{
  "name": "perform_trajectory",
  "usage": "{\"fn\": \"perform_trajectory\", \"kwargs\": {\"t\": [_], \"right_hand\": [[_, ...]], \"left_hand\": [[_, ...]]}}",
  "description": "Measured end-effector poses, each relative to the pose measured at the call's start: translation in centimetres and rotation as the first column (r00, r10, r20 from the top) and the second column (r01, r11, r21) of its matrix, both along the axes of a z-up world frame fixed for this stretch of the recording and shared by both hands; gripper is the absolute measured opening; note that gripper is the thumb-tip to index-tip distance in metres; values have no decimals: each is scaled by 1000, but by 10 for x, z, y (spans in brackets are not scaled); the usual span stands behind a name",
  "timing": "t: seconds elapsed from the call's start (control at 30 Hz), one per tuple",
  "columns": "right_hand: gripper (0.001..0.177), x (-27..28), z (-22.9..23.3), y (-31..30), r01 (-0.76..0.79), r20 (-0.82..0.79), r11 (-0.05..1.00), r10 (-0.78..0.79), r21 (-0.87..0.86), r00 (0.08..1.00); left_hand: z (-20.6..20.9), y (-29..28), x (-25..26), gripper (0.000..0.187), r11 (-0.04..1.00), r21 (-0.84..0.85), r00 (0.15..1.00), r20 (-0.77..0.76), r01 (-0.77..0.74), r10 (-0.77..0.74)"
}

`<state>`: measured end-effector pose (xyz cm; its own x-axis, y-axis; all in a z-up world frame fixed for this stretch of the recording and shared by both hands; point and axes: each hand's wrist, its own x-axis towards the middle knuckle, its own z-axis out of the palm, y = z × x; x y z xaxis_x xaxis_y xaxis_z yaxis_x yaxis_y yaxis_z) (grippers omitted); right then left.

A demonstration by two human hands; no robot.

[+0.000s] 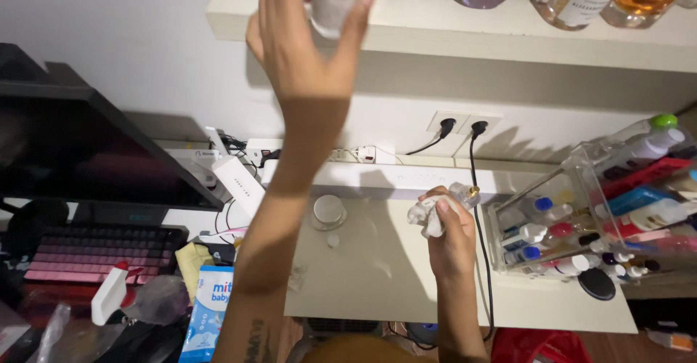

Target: The person wipes several perfume bottles and their decorative caps with a white cloth and places them back on a shelf.

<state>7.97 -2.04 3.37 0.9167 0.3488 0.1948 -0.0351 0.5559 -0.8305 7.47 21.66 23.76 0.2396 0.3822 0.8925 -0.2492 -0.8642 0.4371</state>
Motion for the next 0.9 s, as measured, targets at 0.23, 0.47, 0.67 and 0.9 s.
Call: {"fn": "perform_trajectory", "kwargs": {"t": [0.23,0.47,0.67,0.9], "right_hand": [[29,1,-7,2,-25,-7,998,25,-57,1000],[28,3,-4,7,-45,8,996,46,-82,999],[26,5,-5,8,-50,2,995,50,-89,999],[28,6,-7,12,-37,16,992,40,-124,999]], "left_hand": [[-2,41,47,50,994,-47,994,-60,-96,93],[-8,47,63,57,978,34,975,-76,-208,210],[-1,48,64,59,979,-24,973,-119,-201,197],[-1,50,66,60,960,16,953,-116,-281,281]]}}
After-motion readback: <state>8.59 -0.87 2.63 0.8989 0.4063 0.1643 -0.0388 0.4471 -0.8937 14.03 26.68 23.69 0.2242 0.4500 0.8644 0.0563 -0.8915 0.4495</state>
